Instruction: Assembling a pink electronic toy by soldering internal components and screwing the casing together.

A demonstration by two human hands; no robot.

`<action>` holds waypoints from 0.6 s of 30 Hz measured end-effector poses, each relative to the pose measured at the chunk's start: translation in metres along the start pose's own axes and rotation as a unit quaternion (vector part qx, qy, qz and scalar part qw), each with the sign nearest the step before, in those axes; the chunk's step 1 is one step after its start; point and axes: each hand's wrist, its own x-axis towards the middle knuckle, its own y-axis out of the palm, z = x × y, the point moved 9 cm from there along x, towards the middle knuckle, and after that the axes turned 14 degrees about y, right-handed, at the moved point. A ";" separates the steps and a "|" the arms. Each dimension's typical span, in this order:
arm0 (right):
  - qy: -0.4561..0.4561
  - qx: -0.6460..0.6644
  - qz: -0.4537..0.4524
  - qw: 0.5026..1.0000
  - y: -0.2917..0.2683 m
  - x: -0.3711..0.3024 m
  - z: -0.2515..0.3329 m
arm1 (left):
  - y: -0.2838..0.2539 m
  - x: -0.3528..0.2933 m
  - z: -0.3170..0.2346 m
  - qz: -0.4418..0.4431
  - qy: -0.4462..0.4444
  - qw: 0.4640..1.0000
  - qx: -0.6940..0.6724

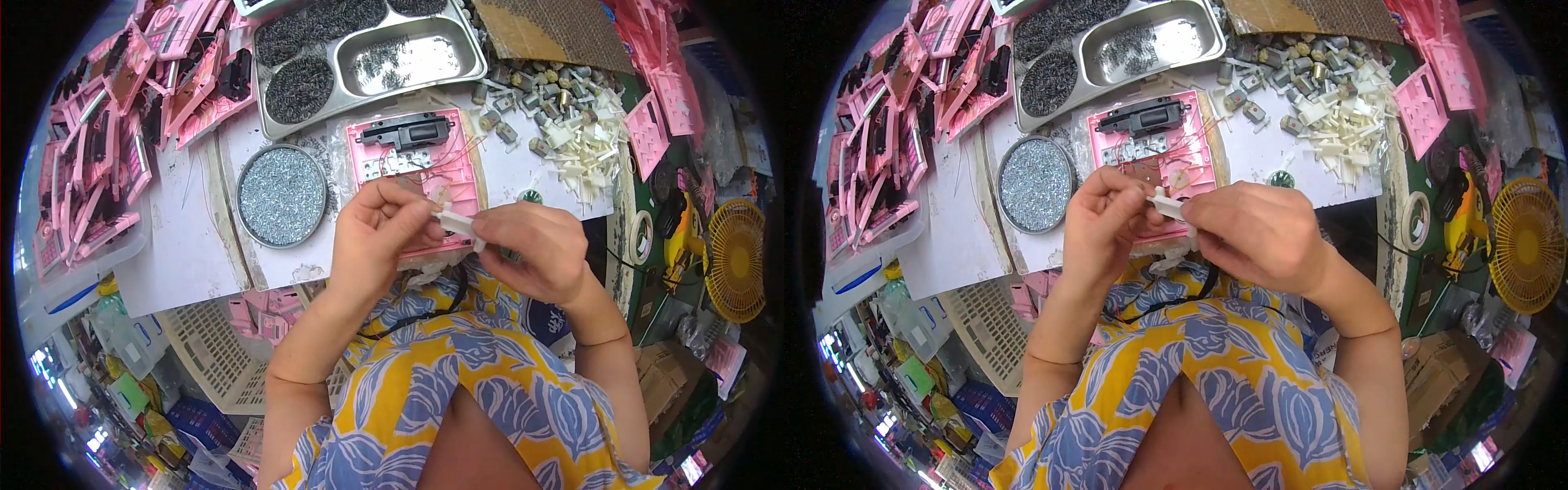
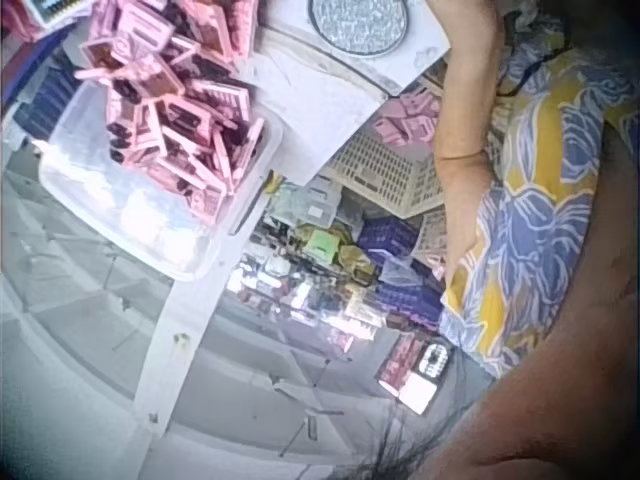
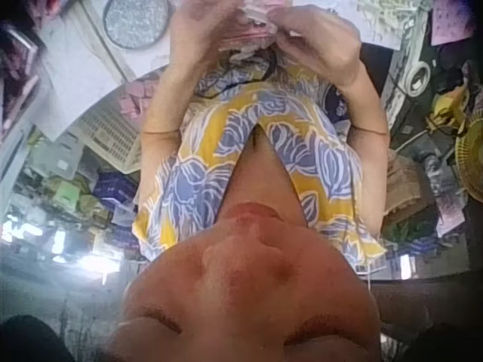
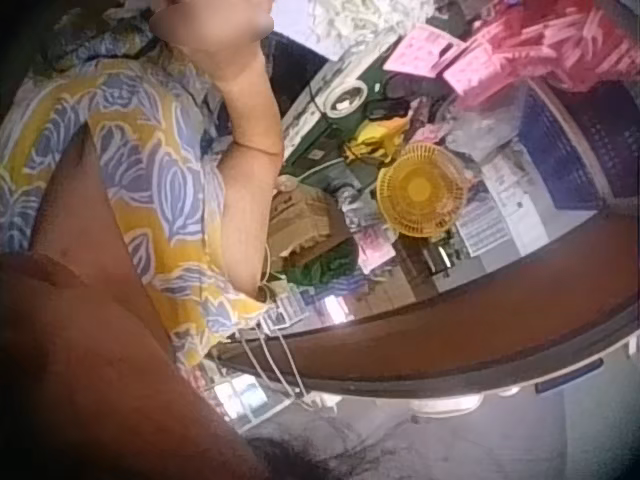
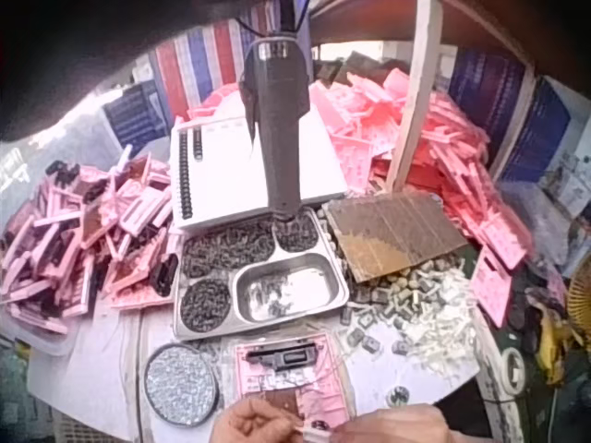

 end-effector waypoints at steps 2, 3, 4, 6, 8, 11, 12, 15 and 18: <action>0.021 0.033 0.024 0.999 0.003 -0.008 -0.009 | 0.010 -0.008 -0.009 0.020 0.028 0.995 0.094; 0.032 0.050 0.036 0.998 0.004 -0.013 -0.014 | 0.016 -0.010 -0.013 0.030 0.042 0.989 0.141; 0.125 0.157 0.011 0.980 -0.002 -0.019 -0.036 | 0.016 -0.007 -0.020 0.050 0.068 0.971 0.222; 0.300 0.361 -0.042 0.882 -0.008 -0.044 -0.081 | 0.017 0.003 -0.034 0.091 0.119 0.914 0.377; 0.346 0.428 -0.059 0.833 -0.023 -0.047 -0.107 | 0.041 0.020 -0.044 0.171 0.194 0.762 0.594; 0.328 0.403 -0.063 0.852 -0.026 -0.046 -0.109 | 0.059 0.031 -0.022 0.249 0.240 0.575 0.741; 0.326 0.393 -0.060 0.858 -0.026 -0.046 -0.108 | 0.060 0.033 -0.015 0.258 0.231 0.552 0.759; 0.315 0.372 -0.064 0.871 -0.029 -0.044 -0.102 | 0.062 0.036 -0.002 0.276 0.203 0.506 0.791; 0.320 0.358 -0.075 0.874 -0.034 -0.046 -0.107 | 0.058 0.034 -0.003 0.266 0.207 0.561 0.756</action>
